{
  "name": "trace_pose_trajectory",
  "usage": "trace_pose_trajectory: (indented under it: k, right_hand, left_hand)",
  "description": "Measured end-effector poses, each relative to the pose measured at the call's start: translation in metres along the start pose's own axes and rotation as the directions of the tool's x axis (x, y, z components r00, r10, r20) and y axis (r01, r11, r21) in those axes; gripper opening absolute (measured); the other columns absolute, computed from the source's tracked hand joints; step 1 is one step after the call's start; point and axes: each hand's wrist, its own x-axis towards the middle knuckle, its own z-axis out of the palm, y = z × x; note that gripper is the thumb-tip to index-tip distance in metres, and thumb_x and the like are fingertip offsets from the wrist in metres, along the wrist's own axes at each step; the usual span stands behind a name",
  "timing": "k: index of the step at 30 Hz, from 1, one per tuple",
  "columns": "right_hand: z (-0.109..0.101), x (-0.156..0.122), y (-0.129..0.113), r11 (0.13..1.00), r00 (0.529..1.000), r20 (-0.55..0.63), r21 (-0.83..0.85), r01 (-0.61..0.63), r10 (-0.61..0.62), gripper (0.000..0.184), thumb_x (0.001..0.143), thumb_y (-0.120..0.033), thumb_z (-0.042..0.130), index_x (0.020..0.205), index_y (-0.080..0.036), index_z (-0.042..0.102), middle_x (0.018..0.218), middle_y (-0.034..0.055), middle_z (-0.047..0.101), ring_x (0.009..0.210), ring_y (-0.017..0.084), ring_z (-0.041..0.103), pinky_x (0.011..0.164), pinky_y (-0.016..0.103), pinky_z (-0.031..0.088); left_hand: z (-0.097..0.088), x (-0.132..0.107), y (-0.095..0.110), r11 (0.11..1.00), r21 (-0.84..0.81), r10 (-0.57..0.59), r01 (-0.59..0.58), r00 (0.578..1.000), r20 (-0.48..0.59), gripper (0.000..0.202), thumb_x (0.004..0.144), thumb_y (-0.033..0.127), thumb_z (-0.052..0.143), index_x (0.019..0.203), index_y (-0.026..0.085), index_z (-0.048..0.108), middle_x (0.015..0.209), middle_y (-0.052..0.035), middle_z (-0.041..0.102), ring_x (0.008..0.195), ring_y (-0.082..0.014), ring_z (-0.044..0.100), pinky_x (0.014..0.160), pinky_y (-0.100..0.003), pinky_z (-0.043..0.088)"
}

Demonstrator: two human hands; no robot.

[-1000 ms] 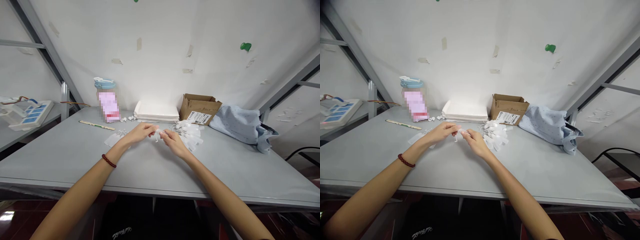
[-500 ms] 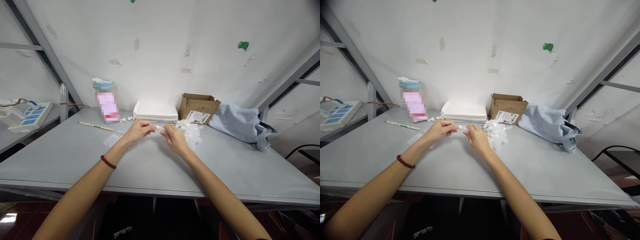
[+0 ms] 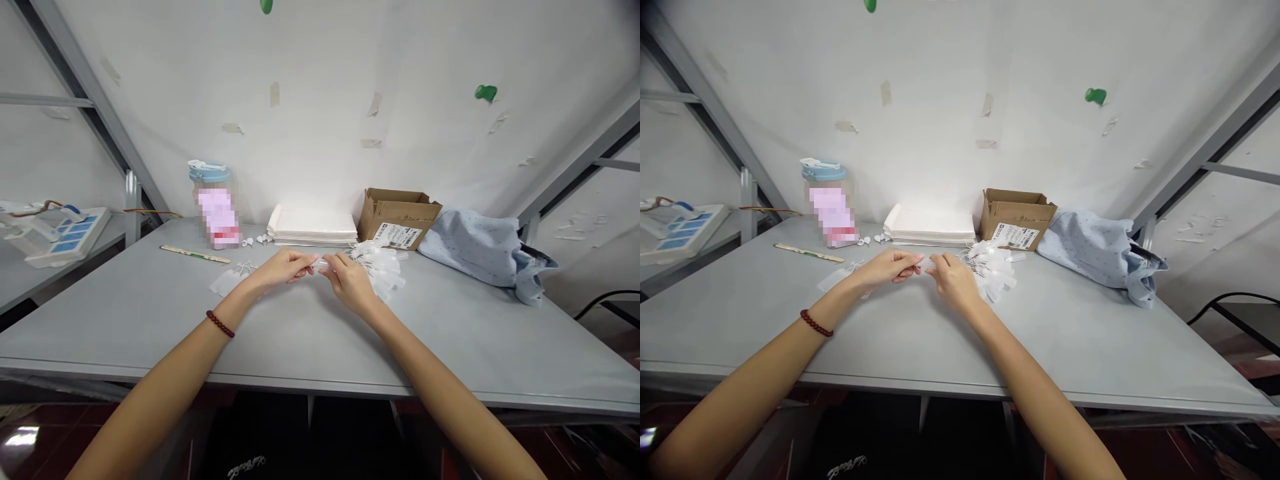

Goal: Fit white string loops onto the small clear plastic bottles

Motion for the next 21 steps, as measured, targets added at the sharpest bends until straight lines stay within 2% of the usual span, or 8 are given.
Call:
trace_pose_trajectory:
  k: [4, 7, 12, 16, 21]
  right_hand:
    - [0.001, -0.001, -0.001, 0.999, 1.000, 0.011, 0.048, 0.000, 0.000, 0.025, 0.093, -0.025, 0.041, 0.111, -0.017, 0.057, 0.091, 0.0088, 0.058, 0.074, 0.018, 0.054, 0.061, 0.026, 0.037]
    - [0.001, -0.001, 0.000, 0.985, 1.000, 0.011, 0.174, 0.000, -0.002, 0.024, 0.092, -0.027, 0.043, 0.108, -0.016, 0.057, 0.085, 0.0070, 0.058, 0.074, 0.018, 0.052, 0.065, 0.027, 0.038]
    - [-0.005, -0.001, -0.005, 0.883, 0.995, 0.068, 0.459, -0.094, 0.071, 0.025, 0.090, -0.036, 0.045, 0.084, -0.016, 0.058, 0.063, -0.0012, 0.046, 0.060, 0.013, 0.042, 0.060, 0.026, 0.032]
    - [-0.010, -0.001, -0.008, 0.707, 0.968, 0.199, 0.662, -0.248, 0.153, 0.031, 0.085, -0.042, 0.048, 0.069, -0.016, 0.054, 0.057, -0.0050, 0.033, 0.053, 0.009, 0.030, 0.053, 0.025, 0.024]
    - [-0.010, 0.002, -0.007, 0.365, 0.910, 0.379, 0.834, -0.414, 0.168, 0.034, 0.077, -0.048, 0.056, 0.069, -0.016, 0.055, 0.051, -0.0081, 0.026, 0.047, 0.006, 0.020, 0.047, 0.025, 0.015]
  left_hand:
    - [0.001, -0.001, 0.000, 1.000, -0.015, -0.006, 0.006, 1.000, 0.021, 0.047, 0.076, 0.057, 0.060, 0.058, 0.014, 0.053, 0.052, 0.0055, 0.028, 0.047, -0.0065, 0.026, 0.047, -0.024, 0.022]
    - [0.000, 0.000, 0.000, 1.000, -0.013, 0.004, -0.004, 1.000, -0.002, 0.047, 0.075, 0.057, 0.061, 0.057, 0.014, 0.053, 0.050, 0.0055, 0.029, 0.046, -0.0058, 0.024, 0.046, -0.024, 0.020]
    - [-0.001, 0.002, -0.001, 1.000, -0.004, 0.021, -0.021, 1.000, 0.007, 0.050, 0.075, 0.059, 0.060, 0.056, 0.012, 0.055, 0.049, 0.0069, 0.025, 0.046, -0.0054, 0.022, 0.047, -0.023, 0.018]
    - [0.000, 0.003, -0.001, 0.999, -0.005, 0.046, -0.045, 0.998, 0.051, 0.051, 0.075, 0.060, 0.059, 0.057, 0.012, 0.056, 0.048, 0.0077, 0.022, 0.047, -0.0058, 0.021, 0.047, -0.023, 0.020]
    - [-0.001, 0.002, -0.002, 0.997, -0.007, 0.080, -0.079, 0.994, 0.078, 0.050, 0.076, 0.057, 0.059, 0.052, 0.014, 0.052, 0.049, 0.0068, 0.022, 0.048, -0.0062, 0.021, 0.048, -0.023, 0.021]
